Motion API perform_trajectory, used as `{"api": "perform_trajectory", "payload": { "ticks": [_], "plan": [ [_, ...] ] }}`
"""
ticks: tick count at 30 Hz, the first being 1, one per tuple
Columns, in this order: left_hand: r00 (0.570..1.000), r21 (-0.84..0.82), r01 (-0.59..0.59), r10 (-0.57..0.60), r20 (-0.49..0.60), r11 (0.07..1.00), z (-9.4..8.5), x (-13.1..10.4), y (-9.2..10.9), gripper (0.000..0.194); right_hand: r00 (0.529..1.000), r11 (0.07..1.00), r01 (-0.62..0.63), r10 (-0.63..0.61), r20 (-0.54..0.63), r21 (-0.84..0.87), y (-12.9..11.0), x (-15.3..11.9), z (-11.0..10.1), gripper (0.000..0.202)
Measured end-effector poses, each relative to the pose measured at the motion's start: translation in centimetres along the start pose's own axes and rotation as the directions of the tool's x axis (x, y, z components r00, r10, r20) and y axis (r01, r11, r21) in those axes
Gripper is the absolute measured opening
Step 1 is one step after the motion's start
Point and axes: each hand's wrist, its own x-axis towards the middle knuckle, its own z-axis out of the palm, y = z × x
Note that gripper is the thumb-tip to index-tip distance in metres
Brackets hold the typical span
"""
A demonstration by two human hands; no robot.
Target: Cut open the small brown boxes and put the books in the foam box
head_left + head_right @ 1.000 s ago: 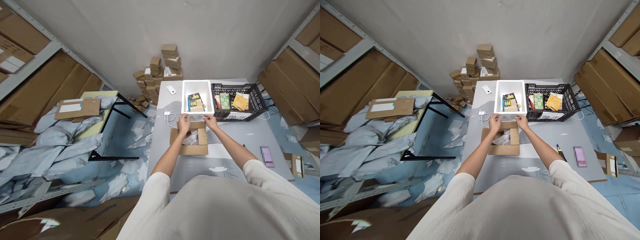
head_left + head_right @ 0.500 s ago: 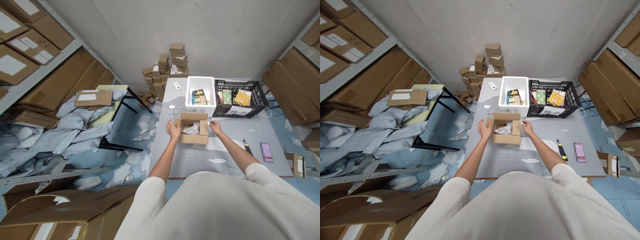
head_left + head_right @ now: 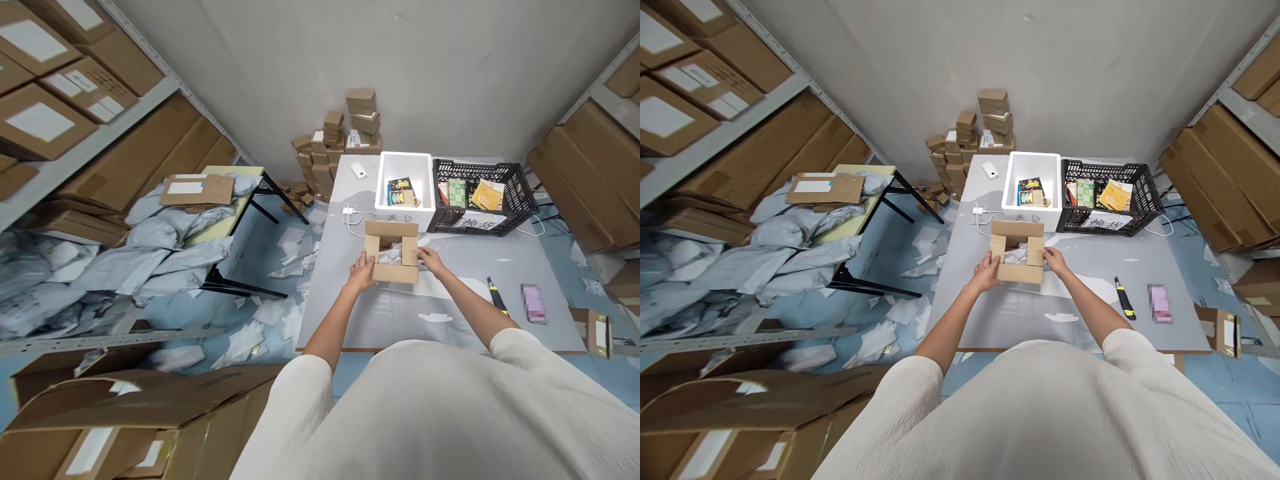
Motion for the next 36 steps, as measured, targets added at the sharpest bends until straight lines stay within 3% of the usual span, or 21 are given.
{"api": "perform_trajectory", "payload": {
  "ticks": [5,9,14,17,20,28,32,36],
  "plan": [
    [1.0,-0.106,-0.029,0.028,-0.012,0.994,-1.8,0.6,-1.0,0.069,0.997,0.995,-0.073,0.075,-0.028,0.074,-0.6,-0.5,-0.4,0.044],
    [0.983,-0.293,0.06,-0.108,-0.15,0.954,-2.6,1.9,-1.2,0.058,0.995,0.992,-0.089,0.093,-0.037,0.089,-1.0,-0.7,-0.4,0.052],
    [0.885,-0.337,0.212,-0.326,-0.333,0.918,-0.7,3.9,0.0,0.057,0.997,0.997,-0.062,0.064,-0.036,0.055,-0.7,-1.2,0.1,0.043],
    [0.844,-0.377,0.302,-0.429,-0.323,0.876,0.8,4.5,0.7,0.055,1.0,1.0,-0.01,0.01,-0.013,-0.014,-0.1,-1.5,0.3,0.036],
    [0.86,-0.366,0.29,-0.409,-0.306,0.884,1.4,4.3,0.9,0.045,0.996,0.995,0.069,-0.072,-0.046,-0.071,0.3,-1.6,0.5,0.04],
    [0.861,-0.386,0.208,-0.356,-0.365,0.899,0.6,3.2,2.8,0.047,0.97,0.981,0.166,-0.181,-0.164,-0.101,0.2,-1.1,-0.5,0.052],
    [0.866,-0.404,0.164,-0.327,-0.378,0.9,0.8,2.8,5.4,0.047,0.958,0.98,0.181,-0.194,-0.212,-0.081,0.3,-1.7,-2.7,0.054],
    [0.877,-0.412,0.124,-0.294,-0.38,0.903,1.3,2.3,9.3,0.047,0.944,0.976,0.202,-0.215,-0.252,-0.075,0.8,-3.2,-6.4,0.054]
  ]
}}
